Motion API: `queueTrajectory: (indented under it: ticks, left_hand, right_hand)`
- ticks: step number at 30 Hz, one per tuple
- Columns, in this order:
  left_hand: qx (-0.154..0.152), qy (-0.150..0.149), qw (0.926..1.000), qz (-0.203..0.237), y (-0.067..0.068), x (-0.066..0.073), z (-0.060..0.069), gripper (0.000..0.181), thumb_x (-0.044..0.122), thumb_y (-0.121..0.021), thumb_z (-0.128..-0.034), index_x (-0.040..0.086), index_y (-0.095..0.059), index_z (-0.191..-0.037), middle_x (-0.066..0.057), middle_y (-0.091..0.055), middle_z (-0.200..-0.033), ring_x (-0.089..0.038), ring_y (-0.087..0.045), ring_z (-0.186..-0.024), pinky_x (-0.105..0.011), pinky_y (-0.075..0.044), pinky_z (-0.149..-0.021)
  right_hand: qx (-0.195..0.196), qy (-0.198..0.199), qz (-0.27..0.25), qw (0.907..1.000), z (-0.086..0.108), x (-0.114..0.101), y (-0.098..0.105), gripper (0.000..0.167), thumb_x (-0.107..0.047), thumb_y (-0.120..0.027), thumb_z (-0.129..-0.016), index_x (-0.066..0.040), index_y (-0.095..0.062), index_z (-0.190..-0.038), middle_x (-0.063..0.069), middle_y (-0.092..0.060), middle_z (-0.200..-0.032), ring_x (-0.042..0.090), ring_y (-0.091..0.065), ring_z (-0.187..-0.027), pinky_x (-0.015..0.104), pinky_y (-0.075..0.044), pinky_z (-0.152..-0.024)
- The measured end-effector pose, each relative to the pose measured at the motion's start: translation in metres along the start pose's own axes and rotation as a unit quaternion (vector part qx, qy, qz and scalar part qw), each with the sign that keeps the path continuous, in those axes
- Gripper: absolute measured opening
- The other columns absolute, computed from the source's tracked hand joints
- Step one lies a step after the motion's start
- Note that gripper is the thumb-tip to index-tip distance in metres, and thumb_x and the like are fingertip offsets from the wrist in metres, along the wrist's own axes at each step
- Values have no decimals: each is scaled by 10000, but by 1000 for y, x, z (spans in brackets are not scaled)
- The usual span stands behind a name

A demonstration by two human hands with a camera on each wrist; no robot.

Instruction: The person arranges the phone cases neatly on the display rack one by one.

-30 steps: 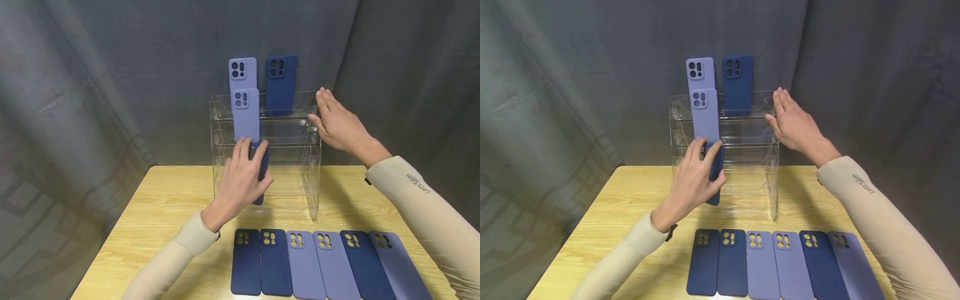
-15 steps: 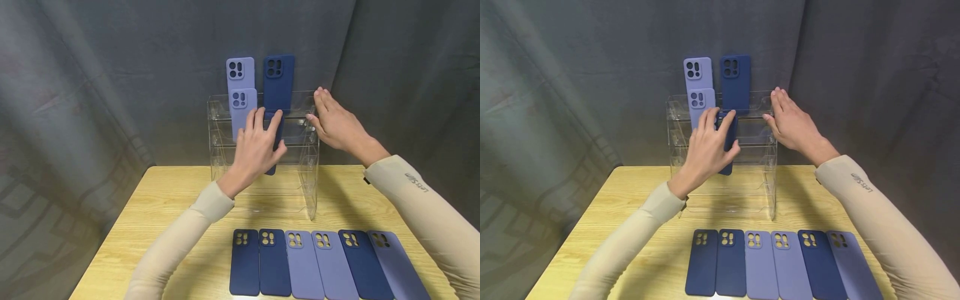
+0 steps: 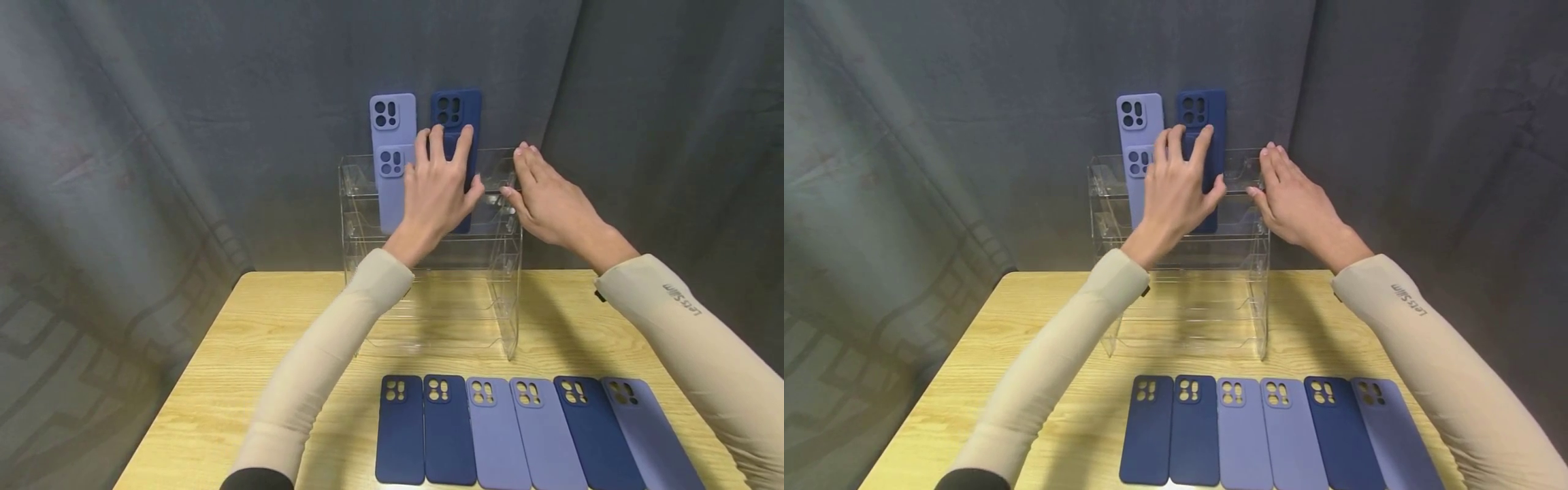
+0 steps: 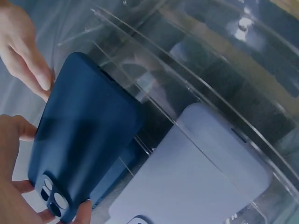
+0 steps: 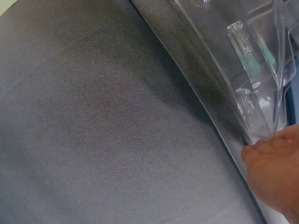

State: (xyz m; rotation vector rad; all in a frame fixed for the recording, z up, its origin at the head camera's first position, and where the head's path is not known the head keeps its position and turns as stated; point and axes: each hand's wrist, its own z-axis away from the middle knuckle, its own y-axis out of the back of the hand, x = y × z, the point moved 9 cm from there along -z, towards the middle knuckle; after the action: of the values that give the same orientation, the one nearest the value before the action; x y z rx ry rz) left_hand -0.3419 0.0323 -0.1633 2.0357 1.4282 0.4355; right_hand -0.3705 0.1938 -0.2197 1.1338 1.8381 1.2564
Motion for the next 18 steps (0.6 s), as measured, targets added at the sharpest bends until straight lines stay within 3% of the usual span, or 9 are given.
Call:
queueTrajectory:
  ticks: [10, 18]
  left_hand:
    - [179, 138, 9995, -219, -7, 4, -23, 707, 488, -602, -985, 221, -415, -1613, -220, -480, -1576, -428, -453, -1480, -494, -637, -821]
    - [-194, 319, 9980, -520, -32, 3, -19, 704, 496, -610, -991, 236, -409, -1614, -203, -475, -1581, -415, -444, -1492, -522, -623, -890]
  right_hand:
    - [87, 35, 23, 10000, -3, -3, 1, 753, -450, -245, -1141, 6, 47, -1663, 176, 90, -1759, 384, 15, -1654, 601, -153, -1314]
    - [64, 24, -6, 10000, -3, -3, 0, 749, -443, -245, -1141, 12, 42, -1663, 187, 88, -1758, 388, 14, -1654, 603, -154, -1314]
